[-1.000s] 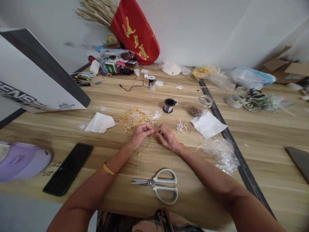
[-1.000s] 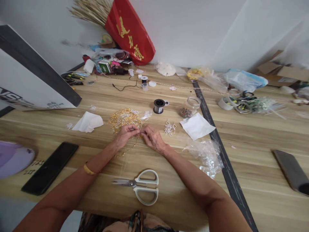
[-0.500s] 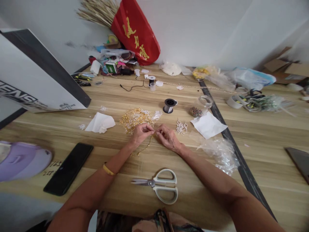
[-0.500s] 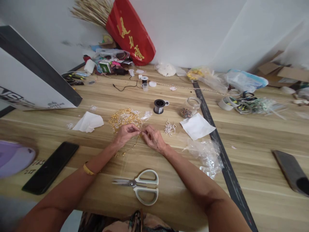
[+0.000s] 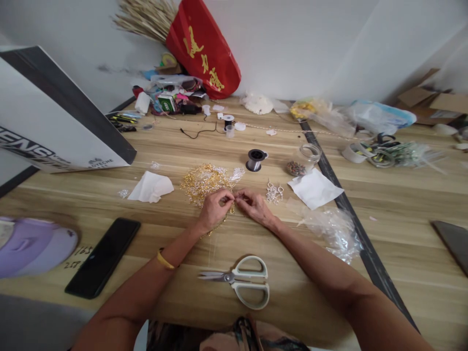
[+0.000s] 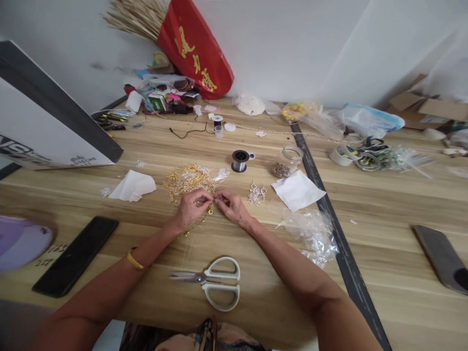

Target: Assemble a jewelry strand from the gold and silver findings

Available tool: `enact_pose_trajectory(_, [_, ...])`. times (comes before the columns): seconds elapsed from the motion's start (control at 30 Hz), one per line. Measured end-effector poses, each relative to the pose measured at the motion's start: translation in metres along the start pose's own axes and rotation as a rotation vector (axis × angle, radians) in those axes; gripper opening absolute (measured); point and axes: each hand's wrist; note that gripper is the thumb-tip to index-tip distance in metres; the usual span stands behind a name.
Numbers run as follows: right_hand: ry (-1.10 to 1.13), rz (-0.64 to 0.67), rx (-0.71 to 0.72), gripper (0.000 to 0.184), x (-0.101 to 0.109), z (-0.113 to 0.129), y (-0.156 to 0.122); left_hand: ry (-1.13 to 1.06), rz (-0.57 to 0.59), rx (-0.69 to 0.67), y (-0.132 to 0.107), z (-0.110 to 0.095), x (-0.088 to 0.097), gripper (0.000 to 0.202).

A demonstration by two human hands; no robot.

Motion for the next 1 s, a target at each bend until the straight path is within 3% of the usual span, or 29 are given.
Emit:
enact_pose_trajectory(0.2, [0.131,0.084,-0.094,0.029,0.0008,0.0001,0.0023,0.065,-0.023,-0.096,-0.0008,0.0031,-0.0013,0.008])
enact_pose_trajectory(0.53, [0.214,0.103,-0.161,0.035,0.0014,0.0048,0.0039,0.079,-0.063,-0.199,-0.0007,0.0028,-0.0037,0.009])
enact_pose_trajectory(0.77, [0.216,0.093,-0.158,0.033,0.0015,0.004,0.0049,0.059,-0.061,-0.196,0.0001,0.0016,-0.0042,0.01])
enact_pose_trajectory(1.0, [0.173,0.111,-0.124,0.027,0.0019,-0.0005,0.0041,0.033,-0.06,-0.097,-0.0012,-0.0005,-0.0031,0.007])
Point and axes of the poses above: each hand's wrist, its own y-axis towards the middle knuckle, its own x-axis out of the back of the hand, z = x × y, and after that the axes turned 7 degrees about -y, right-handed
